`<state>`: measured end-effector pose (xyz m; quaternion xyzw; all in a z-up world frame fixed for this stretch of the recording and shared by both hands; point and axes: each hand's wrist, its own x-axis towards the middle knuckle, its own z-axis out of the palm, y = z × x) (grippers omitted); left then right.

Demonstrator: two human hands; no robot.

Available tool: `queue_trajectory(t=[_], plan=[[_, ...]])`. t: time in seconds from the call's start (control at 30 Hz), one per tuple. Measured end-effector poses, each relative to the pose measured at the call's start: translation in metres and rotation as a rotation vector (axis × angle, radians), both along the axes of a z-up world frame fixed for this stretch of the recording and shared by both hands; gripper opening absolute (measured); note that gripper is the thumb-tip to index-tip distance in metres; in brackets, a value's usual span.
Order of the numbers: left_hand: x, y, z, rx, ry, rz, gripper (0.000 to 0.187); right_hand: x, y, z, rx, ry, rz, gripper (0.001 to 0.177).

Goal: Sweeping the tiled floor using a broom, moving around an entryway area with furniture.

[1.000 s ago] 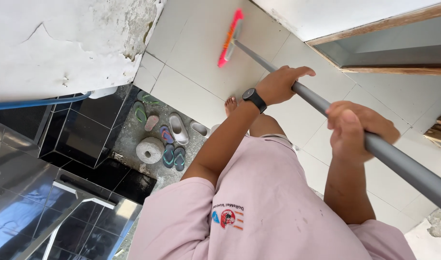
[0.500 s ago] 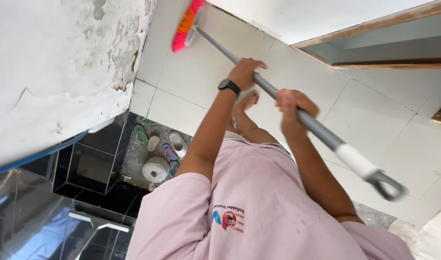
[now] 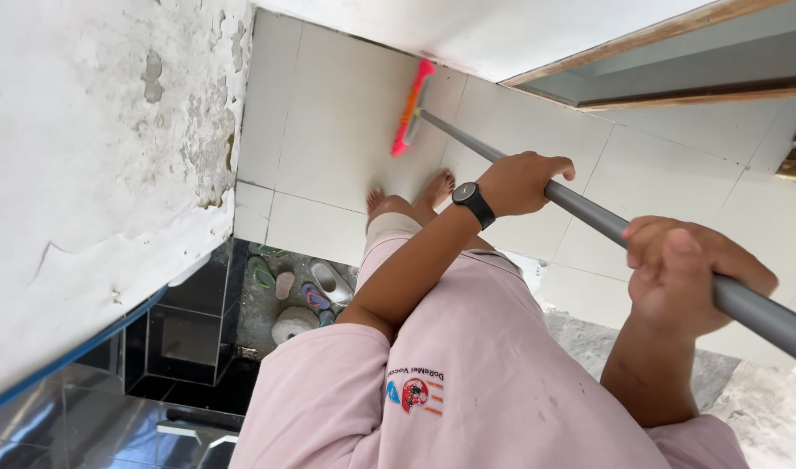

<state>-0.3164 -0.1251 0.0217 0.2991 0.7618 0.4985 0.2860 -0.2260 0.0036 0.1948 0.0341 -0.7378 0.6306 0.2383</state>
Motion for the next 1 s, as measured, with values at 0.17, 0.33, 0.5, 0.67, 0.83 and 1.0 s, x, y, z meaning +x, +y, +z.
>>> queue_trajectory(t=[0.17,0.33,0.5,0.67,0.83,1.0], plan=[[-0.013,-0.006,-0.057,-0.088,0.062,-0.080,0.028,0.015,-0.008,-0.064,-0.183,-0.025,-0.124,0.024],[-0.011,-0.010,-0.075,-0.171,0.067,-0.322,0.028,0.030,-0.057,-0.061,-0.194,-0.136,-0.310,0.048],[0.018,-0.029,-0.084,-0.076,0.058,-0.493,0.029,0.064,-0.115,-0.056,-0.161,-0.201,-0.580,0.047],[0.022,-0.060,-0.039,-0.096,0.063,-0.690,0.023,0.102,-0.154,-0.050,-0.261,-0.070,-0.723,0.043],[0.022,-0.070,-0.066,-0.088,0.177,-0.780,0.019,0.108,-0.181,-0.098,-0.242,0.081,-0.900,0.040],[0.042,-0.084,-0.077,-0.112,0.196,-0.794,0.025,0.113,-0.211,-0.089,-0.223,-0.051,-0.942,0.047]])
